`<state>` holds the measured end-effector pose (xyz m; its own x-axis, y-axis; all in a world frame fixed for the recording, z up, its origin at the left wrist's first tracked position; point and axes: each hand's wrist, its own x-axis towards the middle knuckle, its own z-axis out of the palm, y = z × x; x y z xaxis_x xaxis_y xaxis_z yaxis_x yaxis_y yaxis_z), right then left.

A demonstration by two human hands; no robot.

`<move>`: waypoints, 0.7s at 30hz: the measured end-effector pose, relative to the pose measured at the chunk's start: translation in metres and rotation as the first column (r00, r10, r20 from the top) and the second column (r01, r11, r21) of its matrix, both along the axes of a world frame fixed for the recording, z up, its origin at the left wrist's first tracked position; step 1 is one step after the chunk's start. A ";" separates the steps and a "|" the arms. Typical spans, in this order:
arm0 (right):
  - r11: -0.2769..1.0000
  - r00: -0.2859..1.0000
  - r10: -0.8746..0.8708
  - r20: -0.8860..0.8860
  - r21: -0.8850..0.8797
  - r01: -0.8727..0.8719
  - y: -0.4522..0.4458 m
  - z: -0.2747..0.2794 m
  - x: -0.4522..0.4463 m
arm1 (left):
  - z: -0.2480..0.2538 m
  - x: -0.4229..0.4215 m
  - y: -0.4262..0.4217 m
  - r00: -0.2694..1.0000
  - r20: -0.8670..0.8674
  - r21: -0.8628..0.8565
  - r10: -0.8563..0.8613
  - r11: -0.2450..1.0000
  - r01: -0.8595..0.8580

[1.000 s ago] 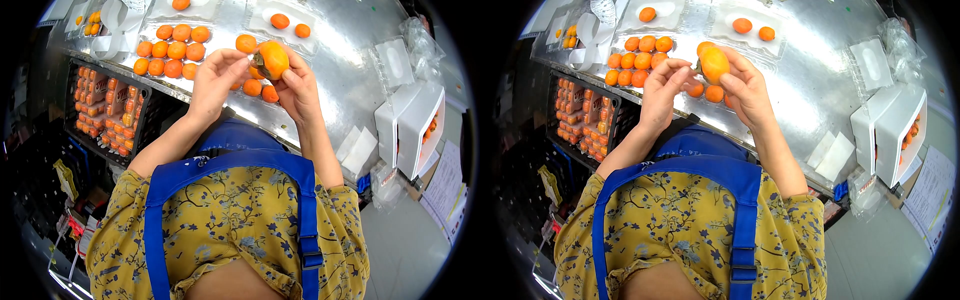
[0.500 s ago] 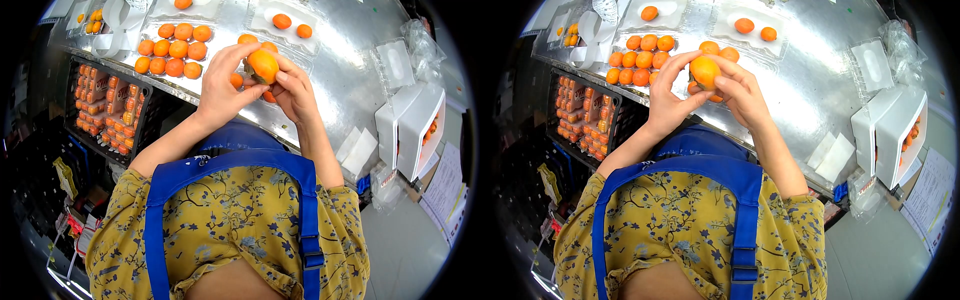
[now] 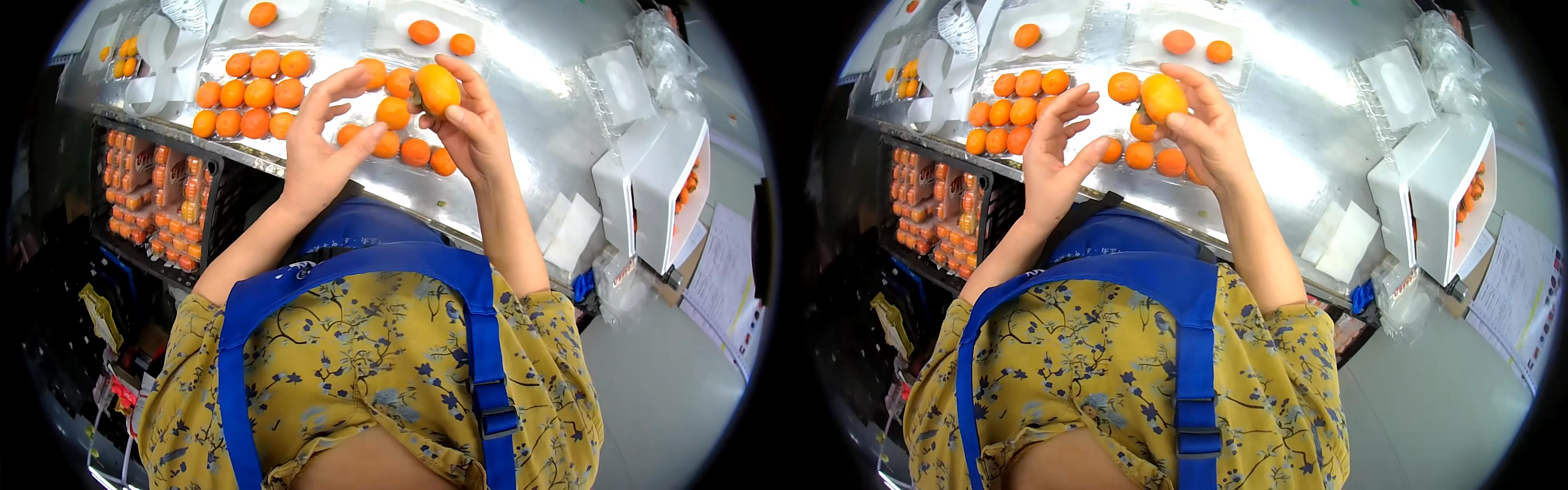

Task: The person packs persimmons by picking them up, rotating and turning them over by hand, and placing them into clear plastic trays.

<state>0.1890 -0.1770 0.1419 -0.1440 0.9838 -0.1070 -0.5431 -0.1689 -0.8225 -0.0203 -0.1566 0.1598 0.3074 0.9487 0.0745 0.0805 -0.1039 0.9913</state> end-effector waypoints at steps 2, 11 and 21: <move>0.993 0.994 -0.102 -0.038 -0.056 0.100 0.001 -0.010 0.009 | -0.001 -0.002 0.000 1.000 -0.018 -0.023 -0.020 1.000 0.020; 0.961 0.965 -0.258 -0.052 -0.117 0.251 -0.007 -0.029 0.048 | -0.006 -0.001 -0.002 0.999 0.040 -0.138 -0.028 0.990 0.033; 0.996 0.986 0.047 0.158 0.067 -0.059 -0.016 0.002 0.015 | -0.004 0.009 0.001 0.818 0.562 -0.709 -0.120 0.439 0.552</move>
